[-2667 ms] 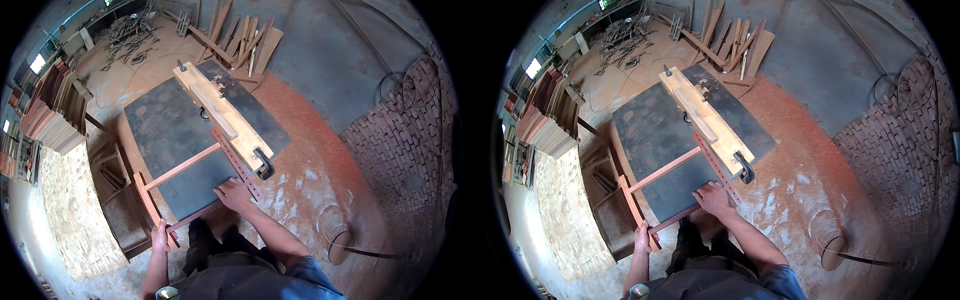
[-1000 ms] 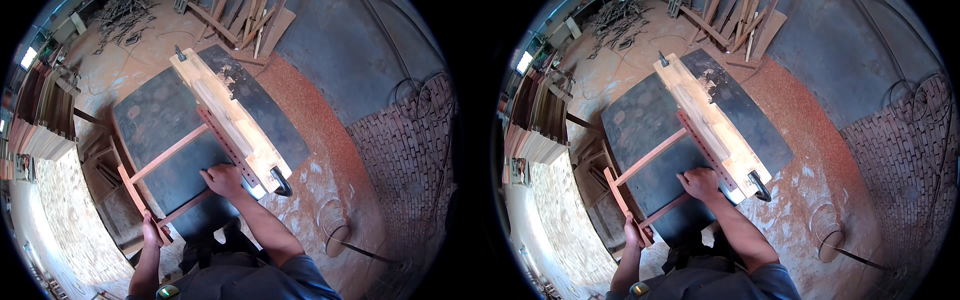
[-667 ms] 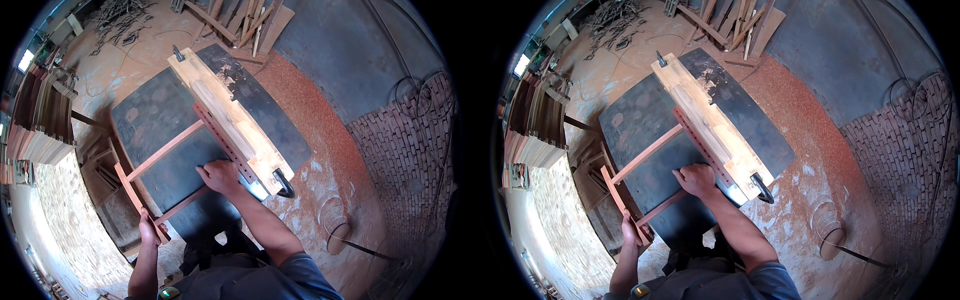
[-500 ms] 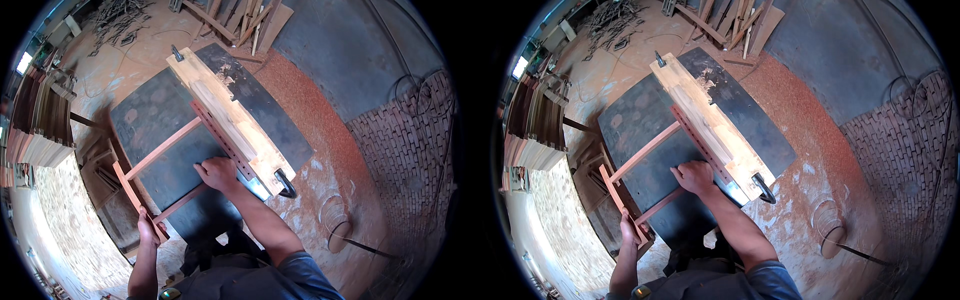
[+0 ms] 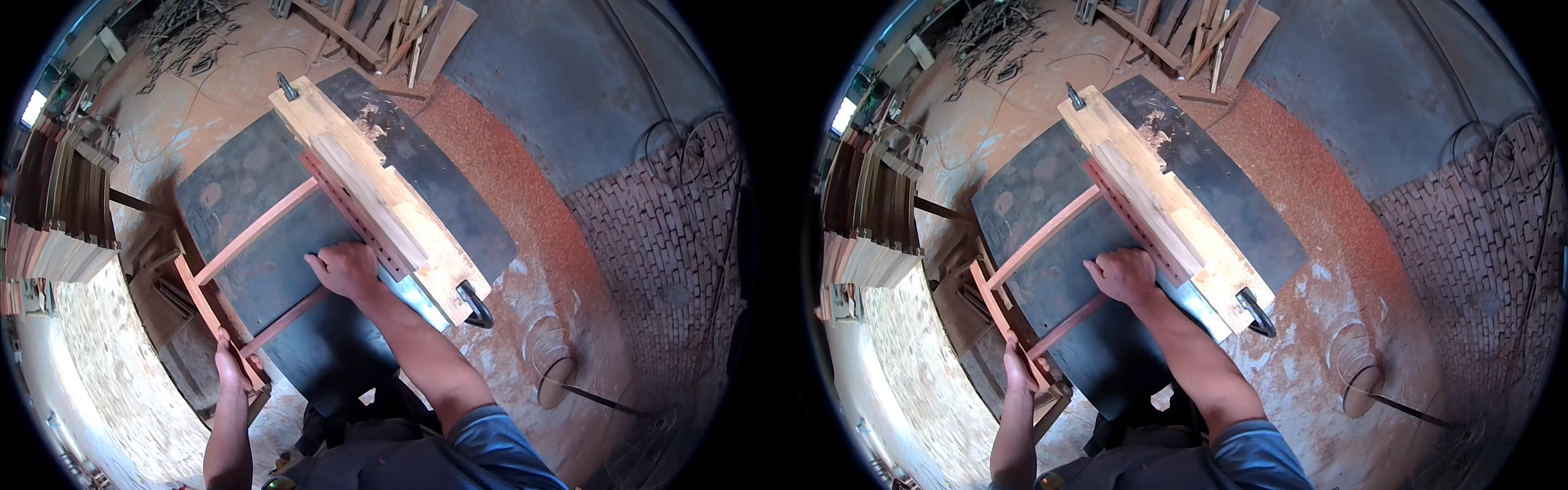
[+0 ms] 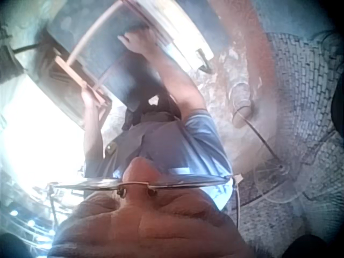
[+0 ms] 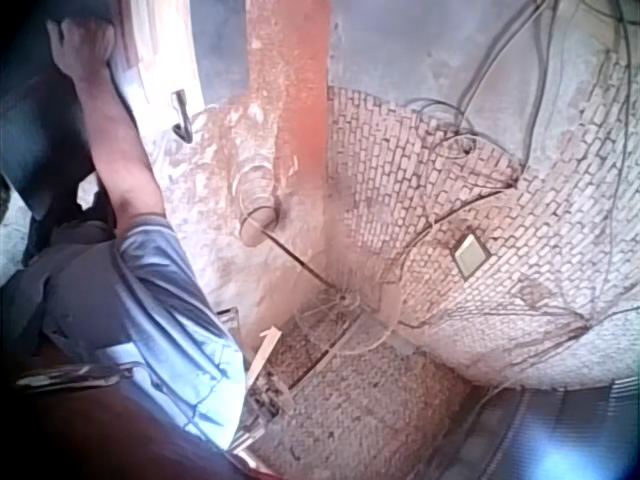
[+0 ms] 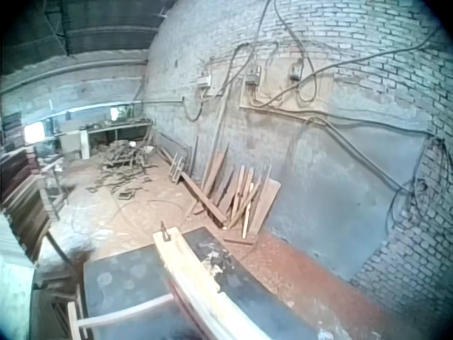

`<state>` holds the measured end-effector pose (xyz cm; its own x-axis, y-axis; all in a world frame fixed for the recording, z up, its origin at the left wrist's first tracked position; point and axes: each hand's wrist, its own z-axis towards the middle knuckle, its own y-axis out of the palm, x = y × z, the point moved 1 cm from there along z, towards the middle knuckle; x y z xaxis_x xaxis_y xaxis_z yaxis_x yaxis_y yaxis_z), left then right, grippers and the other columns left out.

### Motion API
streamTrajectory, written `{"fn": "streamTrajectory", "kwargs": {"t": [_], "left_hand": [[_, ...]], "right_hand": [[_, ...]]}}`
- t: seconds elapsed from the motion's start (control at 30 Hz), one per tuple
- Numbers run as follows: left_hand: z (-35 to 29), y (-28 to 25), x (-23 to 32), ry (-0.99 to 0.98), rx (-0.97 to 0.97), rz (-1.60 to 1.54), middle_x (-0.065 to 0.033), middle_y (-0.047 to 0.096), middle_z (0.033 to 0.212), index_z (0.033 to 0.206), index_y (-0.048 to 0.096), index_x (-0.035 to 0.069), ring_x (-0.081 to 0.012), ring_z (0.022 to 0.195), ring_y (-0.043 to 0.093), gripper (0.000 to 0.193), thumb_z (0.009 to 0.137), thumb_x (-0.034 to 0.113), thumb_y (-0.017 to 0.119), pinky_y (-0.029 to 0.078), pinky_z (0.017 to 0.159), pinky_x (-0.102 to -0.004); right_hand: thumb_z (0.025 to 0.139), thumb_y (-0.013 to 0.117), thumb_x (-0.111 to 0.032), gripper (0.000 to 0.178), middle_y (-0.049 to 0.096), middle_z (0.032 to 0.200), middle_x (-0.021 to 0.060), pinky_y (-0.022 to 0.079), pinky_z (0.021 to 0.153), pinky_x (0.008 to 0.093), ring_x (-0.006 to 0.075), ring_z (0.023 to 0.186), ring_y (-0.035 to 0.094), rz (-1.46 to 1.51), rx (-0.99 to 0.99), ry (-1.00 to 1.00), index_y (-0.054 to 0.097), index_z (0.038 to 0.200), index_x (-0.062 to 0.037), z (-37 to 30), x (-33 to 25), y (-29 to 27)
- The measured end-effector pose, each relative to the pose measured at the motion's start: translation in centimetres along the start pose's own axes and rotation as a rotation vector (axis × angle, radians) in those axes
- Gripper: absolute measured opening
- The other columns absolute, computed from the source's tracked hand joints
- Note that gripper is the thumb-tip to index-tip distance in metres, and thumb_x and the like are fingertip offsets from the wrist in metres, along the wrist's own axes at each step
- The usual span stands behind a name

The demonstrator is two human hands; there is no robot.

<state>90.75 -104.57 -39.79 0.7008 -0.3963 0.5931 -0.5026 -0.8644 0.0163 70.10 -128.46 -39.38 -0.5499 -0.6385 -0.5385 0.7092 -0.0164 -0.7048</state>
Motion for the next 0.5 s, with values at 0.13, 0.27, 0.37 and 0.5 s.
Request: {"fn": "streamTrajectory", "kwargs": {"t": [0.13,0.27,0.37,0.5], "left_hand": [[-0.2,1.1,1.6,-0.007,0.009,0.013,-0.0102,0.050,0.055,0.100,0.048,0.011,-0.0255,0.042,0.052,0.051,0.097,0.063,0.046,0.046,0.041,-0.0382],[1.7,0.1,2.1,-0.019,-0.023,0.002,-0.0111,0.058,0.075,0.106,0.047,0.016,-0.0235,0.044,0.053,0.047,0.095,0.062,0.048,0.046,0.040,-0.0369],[3.3,-0.3,2.4,0.026,-0.037,0.005,-0.0113,0.058,0.075,0.107,0.047,0.016,-0.0235,0.044,0.053,0.048,0.095,0.063,0.049,0.046,0.039,-0.0364],[4.2,0.0,3.6,0.026,-0.055,-0.012,-0.0120,0.059,0.075,0.108,0.047,0.016,-0.0235,0.043,0.053,0.049,0.095,0.063,0.049,0.046,0.038,-0.0358]], "right_hand": [[0.083,0.073,-0.033,0.039,0.062,0.057,0.0078,0.047,0.048,0.0439,0.0295,0.052,0.062,-0.006,-0.092,0.039,0.056,0.055,-0.0121,1.0,0.2,0.8],[0.084,0.072,-0.034,0.039,0.063,0.058,0.0081,0.047,0.049,0.0448,0.0303,0.053,0.062,0.018,-0.106,0.046,0.057,0.056,-0.0119,2.1,0.0,1.2],[0.085,0.071,-0.035,0.039,0.063,0.059,0.0083,0.048,0.051,0.0458,0.0308,0.055,0.063,0.009,-0.135,0.069,0.058,0.057,-0.0117,2.9,0.1,1.8],[0.086,0.070,-0.036,0.039,0.064,0.061,0.0087,0.047,0.052,0.0467,0.0314,0.056,0.063,0.009,-0.145,0.075,0.058,0.058,-0.0116,3.9,0.2,3.0]]}}
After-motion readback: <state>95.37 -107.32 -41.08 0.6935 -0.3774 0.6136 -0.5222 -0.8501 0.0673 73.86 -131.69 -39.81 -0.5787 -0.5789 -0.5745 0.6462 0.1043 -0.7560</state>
